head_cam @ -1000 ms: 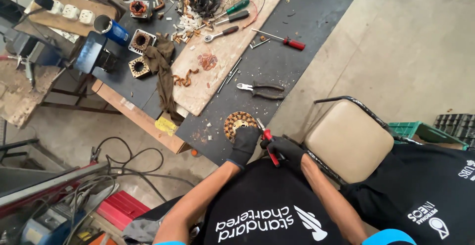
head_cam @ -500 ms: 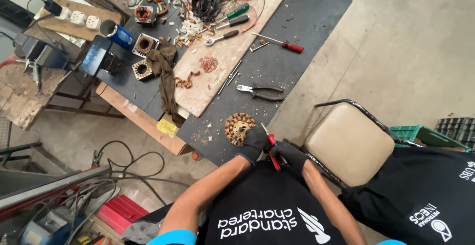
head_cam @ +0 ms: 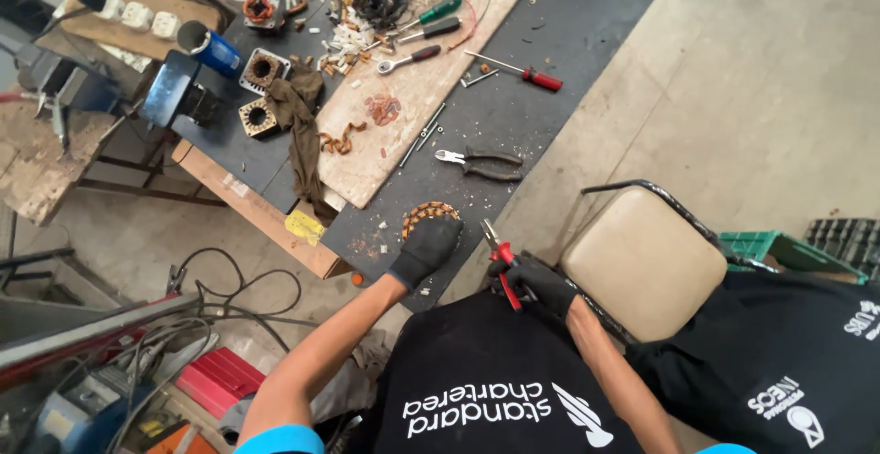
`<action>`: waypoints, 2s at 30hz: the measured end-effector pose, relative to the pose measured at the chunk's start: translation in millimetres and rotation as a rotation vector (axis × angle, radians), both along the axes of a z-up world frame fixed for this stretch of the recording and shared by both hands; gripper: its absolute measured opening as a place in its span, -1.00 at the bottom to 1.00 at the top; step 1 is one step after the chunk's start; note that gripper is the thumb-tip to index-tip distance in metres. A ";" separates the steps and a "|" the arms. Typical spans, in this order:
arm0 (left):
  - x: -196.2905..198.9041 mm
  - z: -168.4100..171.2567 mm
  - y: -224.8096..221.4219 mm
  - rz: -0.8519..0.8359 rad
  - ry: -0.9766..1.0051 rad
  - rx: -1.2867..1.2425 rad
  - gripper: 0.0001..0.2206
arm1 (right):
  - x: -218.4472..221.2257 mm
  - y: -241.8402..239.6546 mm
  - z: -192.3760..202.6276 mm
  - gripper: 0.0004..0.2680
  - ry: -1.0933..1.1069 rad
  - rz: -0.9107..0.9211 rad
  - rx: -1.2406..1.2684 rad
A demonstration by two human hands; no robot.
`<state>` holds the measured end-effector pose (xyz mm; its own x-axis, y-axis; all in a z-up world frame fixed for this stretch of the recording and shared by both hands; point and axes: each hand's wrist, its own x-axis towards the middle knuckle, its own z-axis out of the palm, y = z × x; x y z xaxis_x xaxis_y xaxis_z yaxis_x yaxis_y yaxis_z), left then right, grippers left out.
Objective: Repairing a motor stator by manipulating copper windings with pliers and a pick
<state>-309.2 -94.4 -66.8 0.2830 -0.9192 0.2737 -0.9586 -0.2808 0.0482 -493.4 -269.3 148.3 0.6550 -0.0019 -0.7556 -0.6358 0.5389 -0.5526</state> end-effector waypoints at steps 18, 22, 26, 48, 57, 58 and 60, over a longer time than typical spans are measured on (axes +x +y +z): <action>-12.7 49.0 5.5 0.627 0.500 -0.436 -0.43 | 22.6 -8.7 6.9 -0.66 0.146 0.177 0.127; -9.8 30.1 1.2 0.608 0.455 -0.372 -0.42 | 17.8 7.0 -8.8 -0.64 0.177 0.092 0.200; -9.5 29.4 -0.7 0.514 0.443 -0.235 -0.33 | 22.5 16.8 -18.2 -0.65 0.183 0.038 0.284; -13.8 -9.1 -2.0 0.189 0.145 -0.343 -0.39 | -11.4 21.5 -107.9 -0.67 0.247 -0.110 0.637; -11.1 -27.3 -4.2 0.236 0.168 -0.355 -0.30 | -60.6 23.3 -132.3 -0.69 0.248 -0.114 0.547; -10.8 -28.1 -4.7 0.237 0.171 -0.353 -0.30 | -55.6 19.4 -119.4 -0.69 0.251 -0.115 0.548; -11.4 -29.2 -5.4 0.245 0.177 -0.328 -0.21 | -47.1 12.7 -93.3 -0.72 0.232 -0.035 0.453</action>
